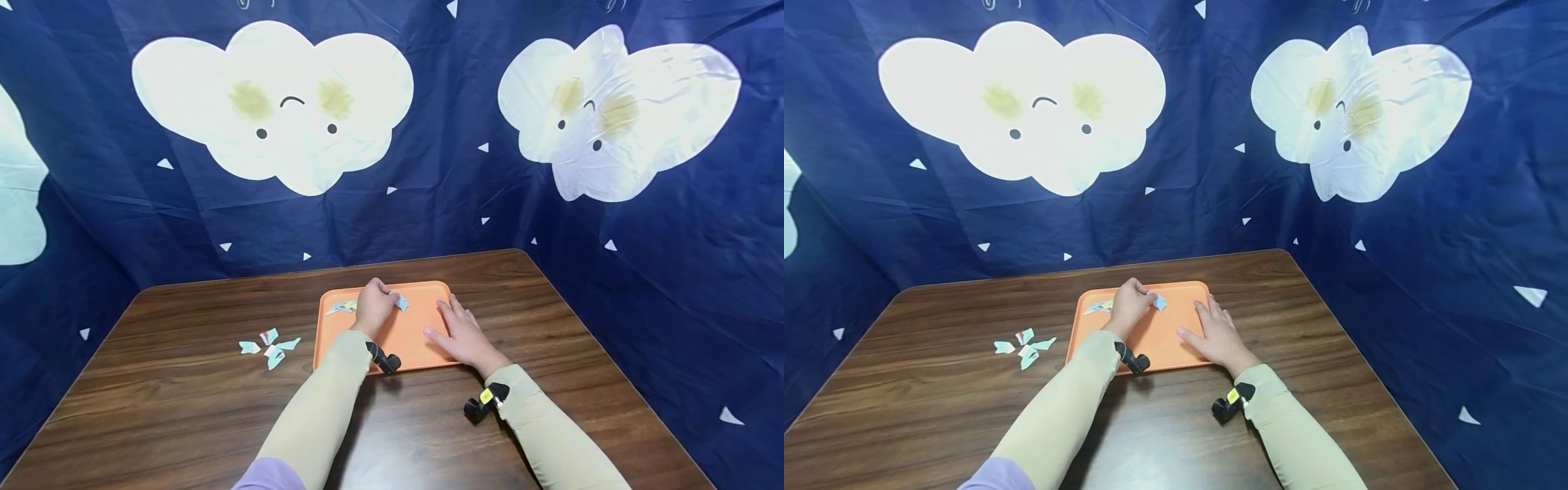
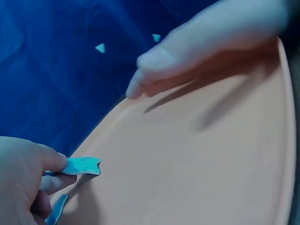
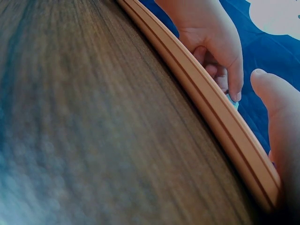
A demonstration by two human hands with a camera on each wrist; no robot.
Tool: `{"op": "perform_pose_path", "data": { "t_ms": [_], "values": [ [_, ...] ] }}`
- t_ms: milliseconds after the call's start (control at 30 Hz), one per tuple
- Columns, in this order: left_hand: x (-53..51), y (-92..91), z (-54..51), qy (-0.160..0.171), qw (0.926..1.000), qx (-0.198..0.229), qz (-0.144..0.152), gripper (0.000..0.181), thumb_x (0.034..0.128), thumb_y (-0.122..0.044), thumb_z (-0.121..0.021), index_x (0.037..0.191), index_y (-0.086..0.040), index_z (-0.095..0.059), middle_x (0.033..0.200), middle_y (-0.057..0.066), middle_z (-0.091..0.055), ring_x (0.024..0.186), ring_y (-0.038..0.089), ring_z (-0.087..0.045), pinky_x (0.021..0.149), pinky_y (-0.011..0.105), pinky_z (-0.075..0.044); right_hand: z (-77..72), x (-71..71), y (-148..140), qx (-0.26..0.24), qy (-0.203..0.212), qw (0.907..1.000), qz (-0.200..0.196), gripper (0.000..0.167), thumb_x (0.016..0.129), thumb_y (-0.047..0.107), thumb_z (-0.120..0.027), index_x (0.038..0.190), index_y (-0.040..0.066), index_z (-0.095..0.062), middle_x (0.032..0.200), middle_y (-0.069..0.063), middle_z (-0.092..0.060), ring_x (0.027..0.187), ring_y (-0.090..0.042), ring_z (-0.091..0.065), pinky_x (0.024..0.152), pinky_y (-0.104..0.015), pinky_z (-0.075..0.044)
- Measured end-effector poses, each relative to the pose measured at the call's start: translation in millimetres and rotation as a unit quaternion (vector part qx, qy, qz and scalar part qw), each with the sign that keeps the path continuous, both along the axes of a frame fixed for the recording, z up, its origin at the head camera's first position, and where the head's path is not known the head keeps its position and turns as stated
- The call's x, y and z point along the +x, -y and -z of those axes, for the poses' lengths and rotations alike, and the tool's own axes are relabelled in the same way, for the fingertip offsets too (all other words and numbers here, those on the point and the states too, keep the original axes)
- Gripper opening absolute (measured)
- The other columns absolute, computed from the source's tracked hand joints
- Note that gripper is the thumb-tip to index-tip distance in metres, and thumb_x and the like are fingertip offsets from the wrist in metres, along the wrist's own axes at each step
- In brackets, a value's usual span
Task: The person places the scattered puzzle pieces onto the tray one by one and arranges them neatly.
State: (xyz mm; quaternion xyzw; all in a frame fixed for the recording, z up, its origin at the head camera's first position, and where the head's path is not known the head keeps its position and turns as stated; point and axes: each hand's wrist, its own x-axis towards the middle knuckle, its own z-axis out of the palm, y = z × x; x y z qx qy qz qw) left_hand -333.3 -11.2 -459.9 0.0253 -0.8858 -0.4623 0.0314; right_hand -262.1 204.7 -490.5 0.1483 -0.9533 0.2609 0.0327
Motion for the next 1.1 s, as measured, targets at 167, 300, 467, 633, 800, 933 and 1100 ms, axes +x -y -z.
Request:
{"op": "perform_pose_path", "data": {
  "t_ms": [167,300,467,633,800,933,1100],
  "values": [
    [-1.4,-4.9,-1.2,-0.012,0.9964,-0.084,0.008,0.025,0.0930,-0.028,-0.072,0.088,-0.015,-0.052,0.075,0.002,-0.058,0.064,0.020,-0.053,0.058,0.033,-0.038,0.0,0.0,0.9,0.000,-0.001,1.0000,0.001,0.084,0.098,0.061,-0.049,0.157,0.004,-0.032,0.165,-0.025,-0.012,0.153,-0.038,-0.016,0.121,-0.055,-0.011],
    [-1.3,-7.5,-2.6,-0.023,0.9867,-0.160,0.018,0.026,0.0927,-0.033,-0.071,0.096,-0.011,-0.057,0.081,0.007,-0.061,0.064,0.022,-0.056,0.056,0.036,-0.041,-0.4,-0.1,1.4,0.003,0.003,1.0000,0.003,0.084,0.098,0.061,-0.049,0.158,0.005,-0.031,0.166,-0.024,-0.012,0.153,-0.037,-0.016,0.122,-0.054,-0.011],
    [0.5,-8.9,1.5,-0.054,0.9582,-0.279,0.033,0.042,0.0913,-0.043,-0.072,0.115,-0.009,-0.065,0.113,0.014,-0.058,0.084,0.027,-0.063,0.063,0.043,-0.054,0.0,-0.7,1.8,-0.002,0.000,1.0000,0.002,0.084,0.098,0.061,-0.049,0.157,0.005,-0.032,0.166,-0.025,-0.013,0.152,-0.038,-0.017,0.121,-0.055,-0.012],
    [0.2,-8.7,5.2,-0.099,0.9443,-0.303,0.081,0.027,0.0941,-0.040,-0.068,0.112,-0.019,-0.069,0.115,0.004,-0.058,0.085,0.021,-0.061,0.063,0.039,-0.054,0.3,-0.7,0.2,0.000,0.003,1.0000,0.004,0.083,0.098,0.061,-0.048,0.158,0.005,-0.032,0.166,-0.025,-0.013,0.153,-0.038,-0.017,0.121,-0.055,-0.011],
    [-1.8,-7.5,4.2,-0.108,0.9381,-0.301,0.133,0.023,0.0912,-0.033,-0.068,0.110,-0.022,-0.073,0.115,0.000,-0.066,0.093,0.021,-0.065,0.068,0.040,-0.054,-0.5,-0.2,-1.7,0.000,-0.001,1.0000,0.007,0.083,0.098,0.061,-0.049,0.157,0.005,-0.033,0.165,-0.025,-0.013,0.152,-0.038,-0.018,0.121,-0.055,-0.012],
    [-0.6,-8.2,3.4,-0.102,0.9340,-0.310,0.146,0.020,0.0916,-0.032,-0.069,0.107,-0.021,-0.076,0.117,0.002,-0.068,0.102,0.024,-0.066,0.073,0.042,-0.056,0.2,-0.5,-2.2,-0.002,-0.001,1.0000,0.006,0.084,0.098,0.061,-0.049,0.157,0.005,-0.033,0.165,-0.025,-0.013,0.152,-0.038,-0.019,0.121,-0.055,-0.013],
    [0.5,-10.1,4.7,-0.104,0.9314,-0.324,0.128,0.020,0.0926,-0.032,-0.070,0.106,-0.019,-0.076,0.108,0.001,-0.068,0.095,0.023,-0.065,0.070,0.042,-0.056,2.2,-1.2,-0.7,0.002,0.000,1.0000,0.002,0.084,0.098,0.063,-0.047,0.157,0.005,-0.032,0.166,-0.024,-0.013,0.152,-0.037,-0.018,0.122,-0.054,-0.012]
  ]
}}
